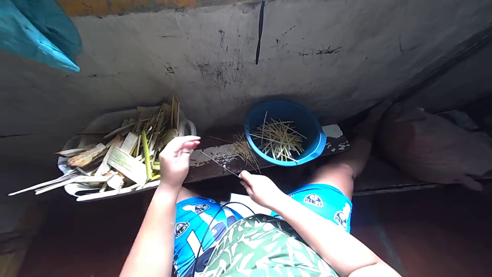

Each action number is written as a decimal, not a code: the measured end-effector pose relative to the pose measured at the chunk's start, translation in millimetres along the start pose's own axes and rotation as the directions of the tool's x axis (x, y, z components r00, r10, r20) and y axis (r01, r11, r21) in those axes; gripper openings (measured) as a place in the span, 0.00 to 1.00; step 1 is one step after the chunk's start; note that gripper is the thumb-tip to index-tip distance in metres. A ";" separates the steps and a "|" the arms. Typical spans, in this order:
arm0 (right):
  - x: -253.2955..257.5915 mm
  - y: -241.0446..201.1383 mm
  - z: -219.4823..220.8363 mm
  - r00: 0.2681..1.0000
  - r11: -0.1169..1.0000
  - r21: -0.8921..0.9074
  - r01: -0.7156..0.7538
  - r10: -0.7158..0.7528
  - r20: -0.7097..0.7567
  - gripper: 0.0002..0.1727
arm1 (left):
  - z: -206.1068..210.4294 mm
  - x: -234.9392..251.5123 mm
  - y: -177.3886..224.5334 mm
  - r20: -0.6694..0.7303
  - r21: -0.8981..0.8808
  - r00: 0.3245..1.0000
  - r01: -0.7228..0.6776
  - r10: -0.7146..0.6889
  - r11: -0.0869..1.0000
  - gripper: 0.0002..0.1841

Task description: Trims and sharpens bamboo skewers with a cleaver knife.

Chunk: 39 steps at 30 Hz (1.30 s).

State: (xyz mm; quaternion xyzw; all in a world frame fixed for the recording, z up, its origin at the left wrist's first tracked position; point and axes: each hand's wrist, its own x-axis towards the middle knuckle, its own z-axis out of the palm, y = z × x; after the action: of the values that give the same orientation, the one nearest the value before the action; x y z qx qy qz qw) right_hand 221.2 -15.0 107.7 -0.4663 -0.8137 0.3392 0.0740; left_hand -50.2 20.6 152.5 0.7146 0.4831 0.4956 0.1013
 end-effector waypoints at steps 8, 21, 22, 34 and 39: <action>2.0 9.9 4.1 0.999 0.998 0.061 -0.003 0.006 -0.041 0.17 | 84.0 -101.0 -30.4 0.254 -0.109 0.796 0.588 -0.550 0.801 0.27; -15.1 3.3 4.3 0.906 0.960 0.119 0.253 -0.193 -0.376 0.14 | 109.1 -80.3 -41.7 0.198 -0.037 0.933 0.313 -0.300 0.949 0.10; -17.0 0.8 0.3 0.868 0.943 0.124 0.309 -0.227 -0.441 0.13 | 111.2 -84.3 -48.1 0.169 -0.089 0.939 0.317 -0.299 0.944 0.10; -19.7 -26.7 -0.3 0.944 0.955 0.279 0.102 -0.004 -0.331 0.16 | 123.7 -97.2 -50.6 0.028 -0.127 0.942 0.337 -0.336 0.933 0.08; -14.2 -31.5 7.9 0.958 0.986 0.149 0.080 -0.034 -0.284 0.15 | 126.7 -100.4 -52.2 0.057 -0.176 0.944 0.329 -0.324 0.928 0.07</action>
State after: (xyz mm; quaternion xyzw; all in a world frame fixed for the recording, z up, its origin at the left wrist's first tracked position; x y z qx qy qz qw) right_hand 203.3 -40.8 124.1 -0.4785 -0.7785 0.3311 0.2351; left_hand 16.9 10.3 -3.2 0.6186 0.5462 0.5045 0.2540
